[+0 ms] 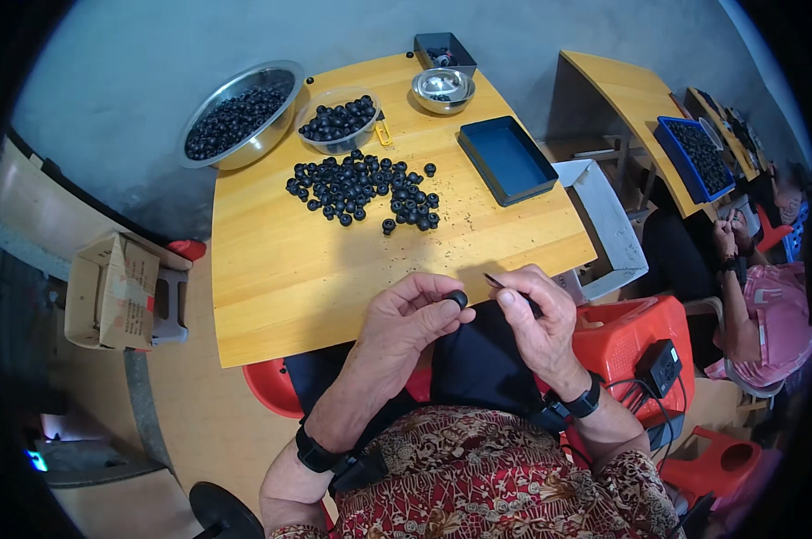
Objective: Sorting and inspecting black rubber or plastic components on a wooden table.
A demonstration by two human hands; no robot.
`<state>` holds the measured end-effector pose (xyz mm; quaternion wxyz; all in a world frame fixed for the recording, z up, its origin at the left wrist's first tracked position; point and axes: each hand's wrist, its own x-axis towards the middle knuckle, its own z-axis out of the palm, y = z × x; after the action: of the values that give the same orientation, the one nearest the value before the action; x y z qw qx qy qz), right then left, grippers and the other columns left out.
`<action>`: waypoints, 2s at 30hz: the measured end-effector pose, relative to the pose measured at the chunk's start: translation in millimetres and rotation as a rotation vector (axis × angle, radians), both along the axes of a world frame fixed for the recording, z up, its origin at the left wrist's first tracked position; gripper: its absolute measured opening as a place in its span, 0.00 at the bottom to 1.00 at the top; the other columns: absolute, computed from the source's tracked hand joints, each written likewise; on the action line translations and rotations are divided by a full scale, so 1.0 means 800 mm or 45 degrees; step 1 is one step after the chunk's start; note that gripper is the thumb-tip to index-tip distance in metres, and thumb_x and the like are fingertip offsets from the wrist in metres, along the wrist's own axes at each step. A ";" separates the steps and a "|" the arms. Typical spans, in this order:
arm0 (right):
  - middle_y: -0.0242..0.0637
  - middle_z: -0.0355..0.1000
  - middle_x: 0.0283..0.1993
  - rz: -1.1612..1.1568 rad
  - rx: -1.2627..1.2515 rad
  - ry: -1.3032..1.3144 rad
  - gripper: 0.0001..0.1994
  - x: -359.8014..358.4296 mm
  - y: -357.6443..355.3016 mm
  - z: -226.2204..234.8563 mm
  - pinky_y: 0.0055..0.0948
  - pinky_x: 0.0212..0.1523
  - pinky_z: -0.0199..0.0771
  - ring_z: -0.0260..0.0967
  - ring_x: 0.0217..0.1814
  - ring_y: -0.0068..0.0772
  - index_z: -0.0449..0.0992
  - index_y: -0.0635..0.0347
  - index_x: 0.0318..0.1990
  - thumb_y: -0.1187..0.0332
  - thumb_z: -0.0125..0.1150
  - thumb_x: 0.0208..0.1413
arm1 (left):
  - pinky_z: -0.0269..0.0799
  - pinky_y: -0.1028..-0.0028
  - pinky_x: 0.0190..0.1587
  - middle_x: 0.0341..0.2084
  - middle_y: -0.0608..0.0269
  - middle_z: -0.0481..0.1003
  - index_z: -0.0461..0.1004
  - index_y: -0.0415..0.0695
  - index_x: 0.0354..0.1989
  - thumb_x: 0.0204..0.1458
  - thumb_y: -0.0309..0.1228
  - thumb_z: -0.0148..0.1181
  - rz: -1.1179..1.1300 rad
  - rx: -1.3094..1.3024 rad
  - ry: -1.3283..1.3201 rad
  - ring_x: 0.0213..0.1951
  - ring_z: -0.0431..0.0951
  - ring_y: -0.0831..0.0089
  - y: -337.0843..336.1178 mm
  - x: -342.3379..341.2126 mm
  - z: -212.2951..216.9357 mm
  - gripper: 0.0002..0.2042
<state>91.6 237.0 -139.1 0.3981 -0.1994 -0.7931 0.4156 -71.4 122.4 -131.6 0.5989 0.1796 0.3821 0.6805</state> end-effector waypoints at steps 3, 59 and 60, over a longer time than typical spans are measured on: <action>0.41 0.71 0.31 -0.094 0.048 0.031 0.08 0.000 -0.010 0.013 0.26 0.32 0.68 0.68 0.30 0.31 0.75 0.67 0.41 0.73 0.59 0.56 | 0.77 0.80 0.43 0.38 0.61 0.77 0.72 0.40 0.46 0.55 0.23 0.59 -0.018 0.030 -0.093 0.40 0.80 0.72 -0.001 0.003 0.000 0.10; 0.36 0.72 0.32 -0.081 0.806 0.006 0.19 0.009 -0.011 0.036 0.27 0.26 0.68 0.67 0.26 0.33 0.79 0.61 0.43 0.77 0.68 0.38 | 0.76 0.78 0.42 0.34 0.62 0.77 0.72 0.41 0.42 0.53 0.21 0.59 -0.053 0.162 -0.352 0.35 0.78 0.76 0.011 0.025 0.001 0.08; 0.36 0.72 0.32 -0.081 0.805 0.006 0.19 0.008 -0.011 0.036 0.27 0.26 0.68 0.67 0.26 0.33 0.79 0.61 0.43 0.77 0.68 0.38 | 0.76 0.78 0.42 0.34 0.62 0.77 0.72 0.41 0.43 0.53 0.22 0.59 -0.055 0.161 -0.342 0.36 0.78 0.76 0.011 0.025 0.000 0.09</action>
<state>98.3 228.3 -110.6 0.4552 -0.0894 -0.8754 0.1362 -51.5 131.1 -131.5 0.6466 0.1326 0.2510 0.7081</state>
